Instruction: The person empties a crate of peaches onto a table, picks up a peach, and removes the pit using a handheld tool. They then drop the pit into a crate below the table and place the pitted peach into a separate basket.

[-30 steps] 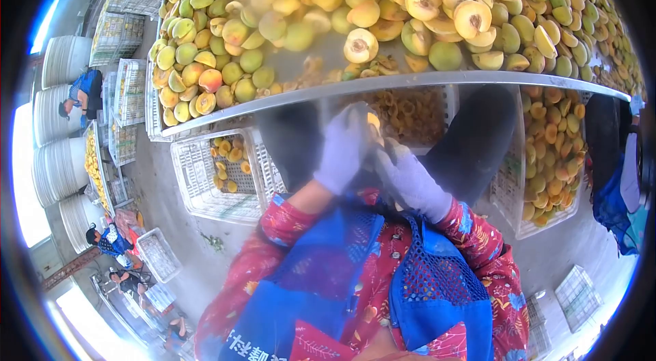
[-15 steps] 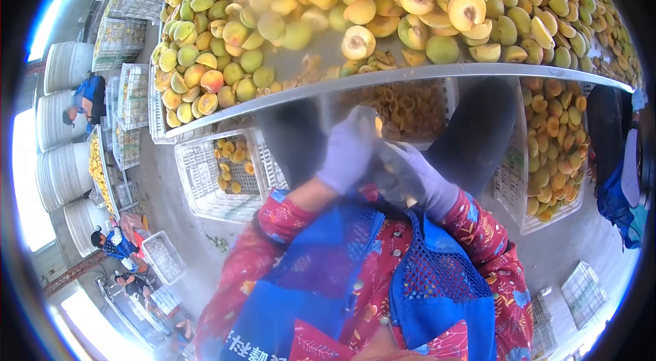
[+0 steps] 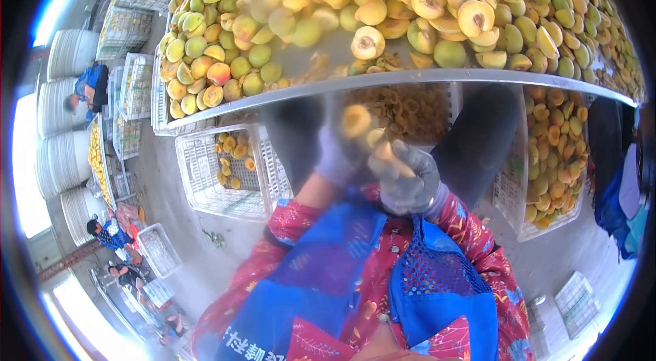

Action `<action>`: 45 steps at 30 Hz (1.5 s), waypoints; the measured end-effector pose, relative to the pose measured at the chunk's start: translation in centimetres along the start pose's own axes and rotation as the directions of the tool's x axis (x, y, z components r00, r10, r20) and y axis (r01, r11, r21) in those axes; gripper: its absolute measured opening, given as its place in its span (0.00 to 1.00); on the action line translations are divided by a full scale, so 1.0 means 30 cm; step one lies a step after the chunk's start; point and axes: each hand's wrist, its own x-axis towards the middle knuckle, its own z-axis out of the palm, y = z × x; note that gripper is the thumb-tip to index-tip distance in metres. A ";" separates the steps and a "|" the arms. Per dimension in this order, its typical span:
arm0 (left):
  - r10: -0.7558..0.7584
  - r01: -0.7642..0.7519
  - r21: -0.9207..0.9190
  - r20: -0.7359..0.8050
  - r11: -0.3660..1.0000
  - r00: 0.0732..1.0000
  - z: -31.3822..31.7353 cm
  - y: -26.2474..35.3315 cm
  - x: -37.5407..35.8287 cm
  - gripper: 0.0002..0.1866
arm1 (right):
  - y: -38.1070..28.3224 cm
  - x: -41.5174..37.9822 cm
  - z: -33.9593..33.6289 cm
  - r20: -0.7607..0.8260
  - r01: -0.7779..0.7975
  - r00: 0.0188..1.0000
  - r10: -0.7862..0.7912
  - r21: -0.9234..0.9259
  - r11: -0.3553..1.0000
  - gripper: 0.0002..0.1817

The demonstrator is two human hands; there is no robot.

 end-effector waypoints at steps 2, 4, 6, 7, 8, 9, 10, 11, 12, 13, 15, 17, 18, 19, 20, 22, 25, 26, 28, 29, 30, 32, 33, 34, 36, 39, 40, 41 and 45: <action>0.059 -0.041 0.118 -0.153 0.992 0.987 -0.082 -0.020 -0.020 0.31 | -0.030 0.018 0.027 -0.042 -0.008 0.999 0.001 -0.166 0.986 0.23; -0.001 0.068 0.236 -0.276 0.969 0.961 -0.275 -0.126 -0.100 0.29 | -0.048 -0.003 0.061 -0.179 -0.006 0.984 -0.016 -0.121 0.993 0.23; -0.135 0.319 0.503 -0.368 0.803 0.920 -0.457 -0.232 -0.122 0.25 | -0.119 -0.041 0.040 -0.233 0.018 0.971 -0.044 -0.114 0.993 0.24; -0.119 0.401 0.732 -0.407 0.550 0.906 -0.508 -0.213 -0.120 0.23 | -0.137 -0.058 0.013 -0.261 0.034 0.964 -0.060 -0.101 0.994 0.25; -0.114 0.360 0.723 -0.367 0.589 0.923 -0.515 -0.177 -0.099 0.21 | -0.143 -0.065 0.000 -0.315 0.078 0.942 -0.116 -0.131 0.988 0.25; -0.103 0.318 0.710 -0.330 0.629 0.939 -0.514 -0.137 -0.052 0.20 | -0.150 -0.063 -0.005 -0.339 0.074 0.933 -0.122 -0.151 0.986 0.25; -0.089 0.274 0.692 -0.291 0.668 0.953 -0.506 -0.087 0.004 0.19 | -0.152 -0.057 -0.004 -0.363 0.071 0.923 -0.131 -0.173 0.982 0.24; -0.096 0.255 0.589 -0.288 0.766 0.953 -0.442 0.015 0.079 0.19 | -0.150 -0.053 -0.001 -0.389 0.067 0.911 -0.140 -0.194 0.979 0.24; -0.101 0.231 0.473 -0.284 0.850 0.954 -0.373 0.089 0.167 0.18 | -0.143 -0.047 0.009 -0.423 0.072 0.893 -0.154 -0.205 0.976 0.24; 0.205 -0.051 0.643 -0.167 0.764 0.964 -0.312 -0.027 0.242 0.18 | -0.132 -0.040 0.023 -0.456 0.079 0.873 -0.172 -0.217 0.973 0.23; -0.009 0.051 0.471 -0.091 0.881 0.996 -0.174 0.055 0.410 0.23 | -0.119 -0.047 0.051 -0.497 0.095 0.837 -0.229 -0.280 0.955 0.22; 0.089 -0.149 0.424 0.158 0.893 0.983 -0.100 0.075 0.498 0.28 | -0.103 -0.065 0.076 -0.516 0.108 0.802 -0.301 -0.371 0.922 0.21; 0.098 -0.155 0.300 0.195 0.941 0.976 -0.052 0.037 0.532 0.28 | -0.090 -0.068 0.105 -0.537 0.090 0.742 -0.401 -0.513 0.854 0.20; 0.110 -0.152 0.172 0.234 0.973 0.966 -0.027 0.020 0.552 0.29 | -0.070 -0.064 0.149 -0.540 0.059 0.677 -0.501 -0.638 0.768 0.19; 0.092 -0.128 0.182 0.192 0.975 0.977 -0.029 0.040 0.551 0.28 | -0.054 -0.059 0.185 -0.525 0.012 0.609 -0.595 -0.743 0.669 0.18; 0.046 -0.064 0.197 0.093 0.978 0.995 -0.043 0.073 0.511 0.28 | -0.040 -0.048 0.230 -0.412 -0.074 0.595 -0.690 -0.883 0.463 0.14; 0.038 -0.026 -0.184 0.061 0.983 0.997 -0.062 0.038 0.425 0.24 | -0.028 0.000 0.268 -0.267 -0.148 0.581 -0.769 -0.964 0.223 0.11; -0.060 0.114 -0.334 0.167 0.936 0.984 -0.093 0.083 0.379 0.24 | -0.027 0.013 0.271 -0.226 -0.161 0.575 -0.787 -0.973 0.162 0.10; -0.186 0.404 -0.553 0.408 0.728 0.894 -0.168 0.215 0.287 0.23 | -0.069 0.028 0.219 0.386 -0.235 0.721 -0.576 -0.646 -0.727 0.09; -0.147 0.348 -0.605 0.356 0.716 0.923 -0.164 0.208 0.252 0.23 | -0.059 0.032 0.226 0.435 -0.253 0.779 -0.452 -0.441 -0.861 0.09; -0.110 0.291 -0.652 0.304 0.700 0.946 -0.147 0.186 0.218 0.23 | -0.050 0.036 0.234 0.474 -0.246 0.821 -0.319 -0.212 -0.946 0.09; 0.069 0.066 -0.582 0.208 0.811 0.976 -0.115 0.084 0.173 0.24 | -0.022 0.036 0.234 0.291 -0.380 0.809 -0.511 -0.405 -0.832 0.12; 0.214 -0.121 -0.450 0.161 0.885 0.963 -0.101 0.021 0.152 0.26 | -0.011 0.035 0.230 0.225 -0.425 0.801 -0.554 -0.438 -0.792 0.12; 0.294 -0.238 -0.347 0.117 0.907 0.949 -0.098 0.029 0.122 0.25 | 0.000 0.033 0.225 0.158 -0.471 0.789 -0.594 -0.466 -0.750 0.13; 0.235 -0.125 -0.429 0.212 0.894 0.949 -0.086 0.022 0.127 0.25 | 0.012 0.031 0.213 0.137 -0.490 0.810 -0.570 -0.376 -0.786 0.13; 0.143 -0.016 -0.462 0.242 0.887 0.960 -0.070 0.056 0.126 0.22 | 0.012 0.019 0.169 0.159 -0.417 0.894 -0.418 -0.044 -0.908 0.12; 0.138 -0.051 -0.389 0.200 0.920 0.970 -0.061 0.062 0.119 0.21 | 0.011 0.016 0.156 0.181 -0.377 0.910 -0.373 -0.014 -0.926 0.13; 0.210 -0.193 -0.149 0.102 0.970 0.972 -0.050 0.058 0.106 0.19 | 0.009 0.013 0.146 0.201 -0.336 0.924 -0.325 0.017 -0.942 0.14; -0.184 0.183 -0.405 0.037 0.896 0.982 -0.042 0.178 0.077 0.12 | 0.004 0.037 0.213 -0.283 -0.442 0.813 -0.509 -0.869 -0.223 0.18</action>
